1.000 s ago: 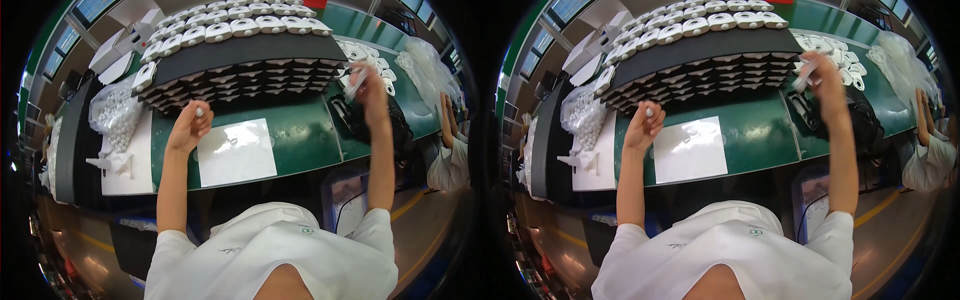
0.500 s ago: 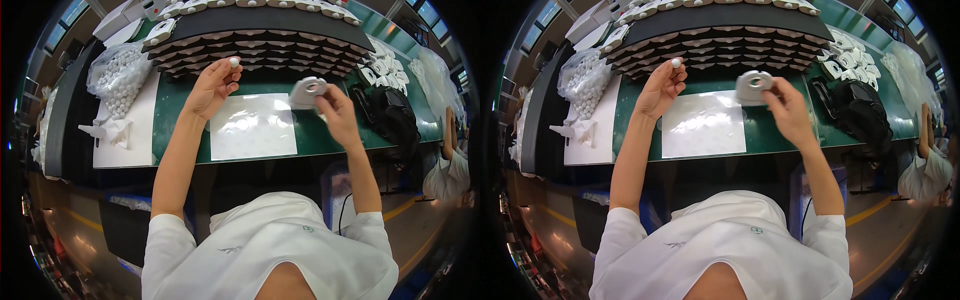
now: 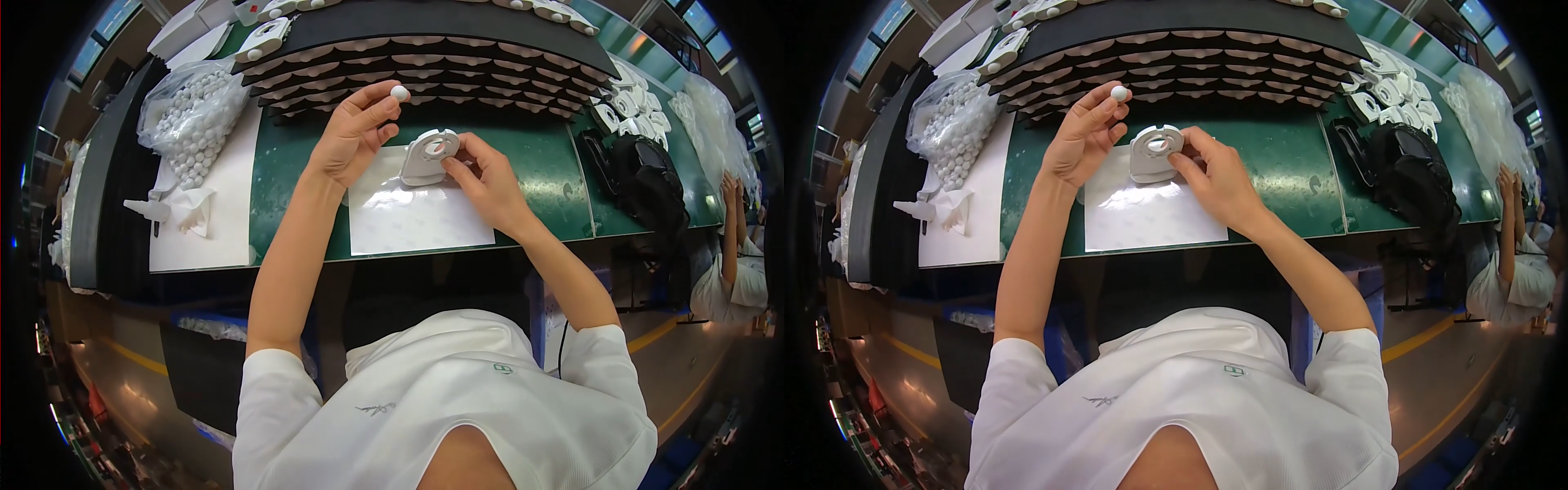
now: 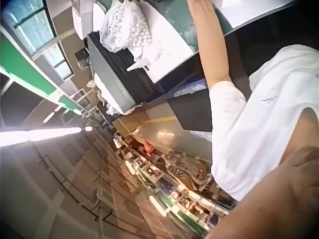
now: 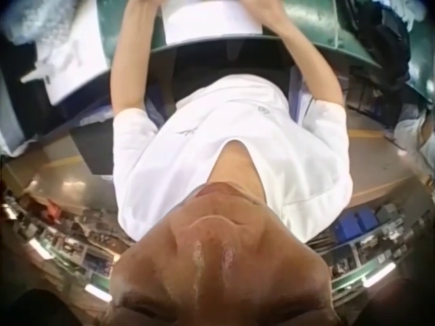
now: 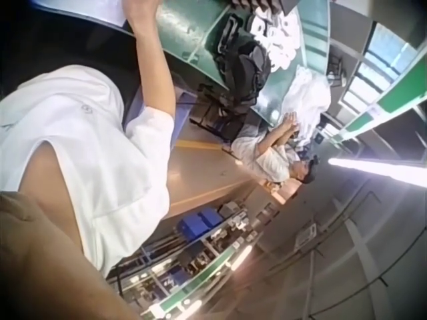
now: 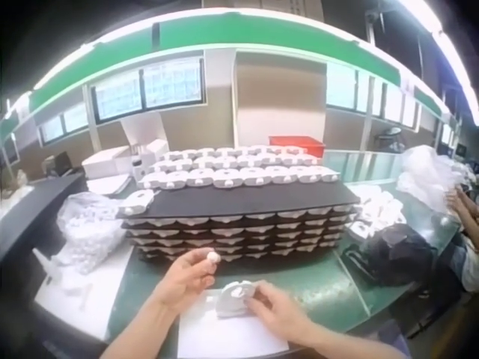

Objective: Assembling plastic components by applying adhesive and joining parts at a factory workstation.

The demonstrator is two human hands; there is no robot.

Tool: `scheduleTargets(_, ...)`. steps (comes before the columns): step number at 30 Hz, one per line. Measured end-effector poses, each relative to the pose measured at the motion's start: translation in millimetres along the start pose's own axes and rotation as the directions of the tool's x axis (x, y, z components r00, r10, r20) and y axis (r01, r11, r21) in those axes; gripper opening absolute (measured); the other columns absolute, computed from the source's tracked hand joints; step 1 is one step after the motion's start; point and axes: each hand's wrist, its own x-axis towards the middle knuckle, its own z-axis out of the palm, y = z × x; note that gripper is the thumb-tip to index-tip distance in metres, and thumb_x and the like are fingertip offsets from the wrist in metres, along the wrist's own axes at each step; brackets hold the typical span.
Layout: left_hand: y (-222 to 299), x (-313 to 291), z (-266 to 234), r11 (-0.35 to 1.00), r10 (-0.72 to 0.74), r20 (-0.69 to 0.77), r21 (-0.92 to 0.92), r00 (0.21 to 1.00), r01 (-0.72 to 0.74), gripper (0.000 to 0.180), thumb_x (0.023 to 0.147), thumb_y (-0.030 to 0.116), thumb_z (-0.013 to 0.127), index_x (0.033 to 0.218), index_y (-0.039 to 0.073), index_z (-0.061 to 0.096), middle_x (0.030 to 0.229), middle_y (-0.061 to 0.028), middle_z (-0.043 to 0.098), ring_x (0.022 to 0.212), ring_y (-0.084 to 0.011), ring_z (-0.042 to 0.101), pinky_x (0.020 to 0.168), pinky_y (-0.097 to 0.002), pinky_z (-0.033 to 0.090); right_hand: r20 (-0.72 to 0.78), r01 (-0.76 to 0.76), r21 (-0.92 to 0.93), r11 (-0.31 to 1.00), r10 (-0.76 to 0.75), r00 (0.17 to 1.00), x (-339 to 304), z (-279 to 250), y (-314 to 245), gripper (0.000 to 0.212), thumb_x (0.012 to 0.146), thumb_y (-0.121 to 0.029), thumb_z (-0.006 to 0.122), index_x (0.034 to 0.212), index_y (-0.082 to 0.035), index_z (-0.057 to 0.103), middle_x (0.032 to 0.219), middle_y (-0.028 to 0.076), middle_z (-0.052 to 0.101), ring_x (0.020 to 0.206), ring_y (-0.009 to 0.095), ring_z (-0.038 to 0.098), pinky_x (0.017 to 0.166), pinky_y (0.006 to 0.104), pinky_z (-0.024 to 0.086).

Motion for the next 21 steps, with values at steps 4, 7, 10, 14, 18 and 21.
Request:
scheduleTargets(4, 2.1, 0.7, 3.4, 1.000, -0.009, 0.001, -0.004, 1.000, 0.009, 0.027, 0.081, 0.012, 0.064, 0.106, 0.005, 0.058, 0.094, -0.0039, 0.061, 0.076, -0.0065, 0.053, 0.062, -0.0190, 0.046, -0.041, 0.049, -0.072, 0.996, -0.052, 0.998, -0.2, -1.1, 5.3, 0.013, 0.087, -0.008, 0.052, 0.099, -0.003, 0.052, 0.083, 0.001, 0.056, 0.075, 0.006, 0.050, 0.065, 0.0203, 0.041)
scheduleTargets(7, 3.4, -0.3, 4.3, 0.998, -0.019, 0.018, -0.051, 1.000, 0.020, 0.026, 0.082, 0.014, 0.063, 0.106, 0.005, 0.058, 0.094, -0.0039, 0.061, 0.077, -0.0072, 0.052, 0.062, -0.0192, 0.046, -0.064, 0.058, -0.055, 0.997, -0.061, 0.996, -0.1, -1.6, 5.1, 0.012, 0.087, -0.007, 0.051, 0.098, -0.003, 0.052, 0.083, 0.001, 0.056, 0.075, 0.005, 0.049, 0.064, 0.0201, 0.041)
scheduleTargets(10, 3.9, -0.2, 4.6, 0.997, -0.035, 0.016, -0.064, 0.999, 0.036, 0.025, 0.082, 0.016, 0.062, 0.105, 0.006, 0.058, 0.094, -0.0041, 0.061, 0.077, -0.0077, 0.051, 0.062, -0.0194, 0.046, -0.054, 0.075, -0.144, 0.987, -0.083, 0.995, -1.8, -1.0, 4.0, 0.012, 0.087, -0.006, 0.051, 0.098, -0.003, 0.052, 0.083, 0.002, 0.054, 0.074, 0.006, 0.049, 0.064, 0.0206, 0.041)
scheduleTargets(14, 2.7, -0.3, 5.7, 0.998, -0.040, 0.016, -0.050, 0.999, 0.040, 0.028, 0.081, 0.012, 0.063, 0.108, 0.005, 0.056, 0.095, -0.0042, 0.060, 0.077, -0.0076, 0.051, 0.061, -0.0192, 0.044, -0.008, 0.250, -0.409, 0.878, -0.278, 0.961, -5.2, 4.6, 0.3, 0.014, 0.084, -0.002, 0.051, 0.098, -0.003, 0.052, 0.082, 0.004, 0.051, 0.071, 0.009, 0.048, 0.061, 0.0223, 0.041)
scheduleTargets(18, 2.4, -2.3, 6.2, 0.999, -0.024, 0.028, -0.028, 0.999, 0.025, 0.036, 0.077, 0.004, 0.065, 0.111, 0.004, 0.054, 0.095, -0.0037, 0.060, 0.079, -0.0074, 0.052, 0.062, -0.0188, 0.044, -0.034, 0.197, -0.285, 0.938, -0.216, 0.976, -4.1, 4.4, 1.7, 0.015, 0.085, -0.002, 0.051, 0.100, -0.004, 0.052, 0.085, 0.004, 0.053, 0.072, 0.013, 0.051, 0.061, 0.0236, 0.042)
scheduleTargets(21, 2.2, -4.0, 11.0, 0.999, -0.038, 0.039, 0.018, 0.998, 0.038, 0.036, 0.074, 0.001, 0.067, 0.108, 0.003, 0.056, 0.092, -0.0024, 0.060, 0.079, -0.0069, 0.052, 0.064, -0.0197, 0.043, -0.056, 0.056, 0.191, 0.980, -0.046, 0.997, 0.3, -9.0, 8.5, 0.016, 0.089, -0.008, 0.049, 0.105, -0.006, 0.051, 0.093, 0.004, 0.054, 0.081, 0.014, 0.054, 0.070, 0.0250, 0.044)
